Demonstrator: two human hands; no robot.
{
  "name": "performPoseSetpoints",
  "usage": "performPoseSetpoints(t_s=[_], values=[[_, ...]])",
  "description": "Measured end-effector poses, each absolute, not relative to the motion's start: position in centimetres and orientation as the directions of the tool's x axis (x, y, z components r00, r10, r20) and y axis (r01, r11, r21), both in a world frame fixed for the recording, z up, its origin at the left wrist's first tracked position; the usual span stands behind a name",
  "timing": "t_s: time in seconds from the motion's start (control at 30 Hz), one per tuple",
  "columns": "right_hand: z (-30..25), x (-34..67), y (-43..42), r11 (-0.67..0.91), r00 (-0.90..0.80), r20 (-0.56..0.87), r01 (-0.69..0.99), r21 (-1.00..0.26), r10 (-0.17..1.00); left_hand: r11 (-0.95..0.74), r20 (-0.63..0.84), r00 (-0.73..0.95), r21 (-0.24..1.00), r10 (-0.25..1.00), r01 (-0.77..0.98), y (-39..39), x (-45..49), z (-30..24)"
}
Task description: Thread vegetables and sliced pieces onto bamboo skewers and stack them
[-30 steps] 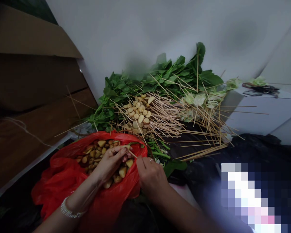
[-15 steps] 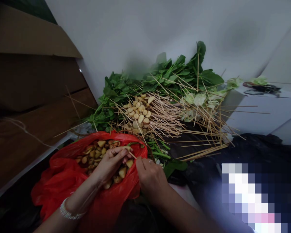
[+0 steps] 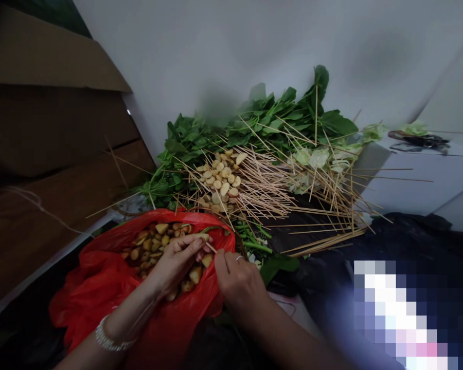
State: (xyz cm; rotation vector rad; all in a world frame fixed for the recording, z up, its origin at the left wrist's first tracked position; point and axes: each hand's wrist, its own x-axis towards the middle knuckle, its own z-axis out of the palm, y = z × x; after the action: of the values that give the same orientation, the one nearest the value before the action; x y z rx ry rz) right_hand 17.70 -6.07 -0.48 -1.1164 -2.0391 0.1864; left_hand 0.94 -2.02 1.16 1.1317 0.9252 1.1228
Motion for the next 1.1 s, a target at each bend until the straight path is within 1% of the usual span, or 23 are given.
performPoseSetpoints(t_s=[0.03,0.07,0.1,0.13,0.17,0.2,0.23,0.3,0.4,0.47,0.53,0.6,0.63,0.7,0.77,0.8,0.83,0.87,0.9,0.97,1.0,1.07,1.1], values=[[-0.5,17.7,-6.0,0.578,-0.284,0.53,0.609,-0.543,0.799,0.058,-0.013,0.215,0.978,0.977,-0.202,-2.0,0.9,1.1],[-0.4,17.7,-5.9,0.52,-0.271,0.445,0.512,-0.684,0.853,0.065,-0.016,0.229,0.976,0.973,-0.21,-2.1,0.9,1.0],[-0.2,17.8,-5.7,0.403,-0.285,0.313,0.359,-0.842,0.906,0.072,-0.016,0.248,0.973,0.969,-0.217,-2.1,0.8,1.0],[0.1,17.9,-5.6,0.226,-0.334,0.159,0.173,-0.959,0.929,0.078,-0.016,0.269,0.972,0.963,-0.223,-2.1,0.8,0.9],[0.4,18.1,-5.4,0.02,-0.412,0.02,-0.004,-1.0,0.911,0.084,-0.017,0.284,0.97,0.959,-0.227,-2.1,0.7,0.9],[0.7,18.3,-5.3,-0.165,-0.494,-0.074,-0.142,-0.976,0.866,0.089,-0.019,0.293,0.969,0.956,-0.228,-2.1,0.7,0.8],[1.0,18.4,-5.2,-0.294,-0.559,-0.116,-0.24,-0.925,0.821,0.091,-0.021,0.291,0.97,0.956,-0.227,-2.1,0.7,0.7],[1.4,18.6,-5.1,-0.385,-0.607,-0.109,-0.344,-0.856,0.787,0.089,-0.019,0.283,0.967,0.959,-0.237,-2.1,0.8,0.7],[1.4,18.3,-5.1,-0.338,-0.563,-0.079,-0.371,-0.865,0.823,0.108,-0.013,0.294,0.946,0.956,-0.306,-2.1,1.0,0.8],[1.2,18.0,-5.2,-0.278,-0.511,-0.088,-0.308,-0.91,0.855,0.112,-0.013,0.27,0.928,0.963,-0.356,-2.1,1.2,1.0],[1.0,17.9,-5.2,-0.148,-0.44,-0.064,-0.157,-0.976,0.896,0.092,-0.012,0.201,0.916,0.979,-0.392,-1.9,1.2,1.3],[0.8,18.1,-5.4,0.089,-0.361,0.047,0.102,-0.991,0.931,0.073,-0.023,0.119,0.901,0.993,-0.428,-1.7,1.1,1.5],[0.7,18.2,-5.5,0.227,-0.333,0.136,0.254,-0.94,0.933,0.068,-0.034,0.085,0.894,0.996,-0.442,-1.6,1.0,1.6],[0.3,18.6,-5.8,0.458,-0.324,0.33,0.521,-0.72,0.887,0.053,-0.038,0.042,0.887,0.998,-0.458,-1.4,0.8,1.7],[-0.1,18.8,-6.0,0.563,-0.35,0.462,0.668,-0.488,0.815,0.029,-0.015,0.034,0.893,0.999,-0.45,-1.3,0.7,1.6],[-0.2,18.8,-6.0,0.579,-0.356,0.494,0.691,-0.432,0.793,0.017,-0.001,0.038,0.899,0.999,-0.439,-1.2,0.7,1.6],[-0.3,18.7,-6.0,0.583,-0.355,0.497,0.684,-0.439,0.791,0.008,0.012,0.043,0.904,0.999,-0.427,-1.2,0.7,1.5],[-0.3,18.5,-6.0,0.572,-0.348,0.47,0.641,-0.513,0.811,0.002,0.021,0.05,0.909,0.999,-0.418,-1.2,0.7,1.4],[-0.3,18.3,-5.9,0.531,-0.336,0.412,0.558,-0.638,0.847,0.0,0.026,0.058,0.911,0.998,-0.413,-1.3,0.7,1.4],[0.0,17.8,-5.6,0.32,-0.358,0.207,0.295,-0.9,0.911,0.02,0.019,0.091,0.914,0.996,-0.404,-1.6,0.8,1.2],[0.2,17.6,-5.3,0.173,-0.389,0.099,0.161,-0.972,0.916,0.046,0.001,0.121,0.921,0.993,-0.387,-1.8,1.0,1.2],[0.5,17.2,-4.9,-0.028,-0.43,-0.022,-0.006,-1.0,0.903,0.125,-0.065,0.191,0.939,0.979,-0.32,-2.4,1.3,1.0],[0.5,17.1,-4.7,-0.033,-0.414,-0.019,-0.028,-0.999,0.91,0.163,-0.104,0.218,0.947,0.97,-0.277,-2.6,1.5,0.9]])
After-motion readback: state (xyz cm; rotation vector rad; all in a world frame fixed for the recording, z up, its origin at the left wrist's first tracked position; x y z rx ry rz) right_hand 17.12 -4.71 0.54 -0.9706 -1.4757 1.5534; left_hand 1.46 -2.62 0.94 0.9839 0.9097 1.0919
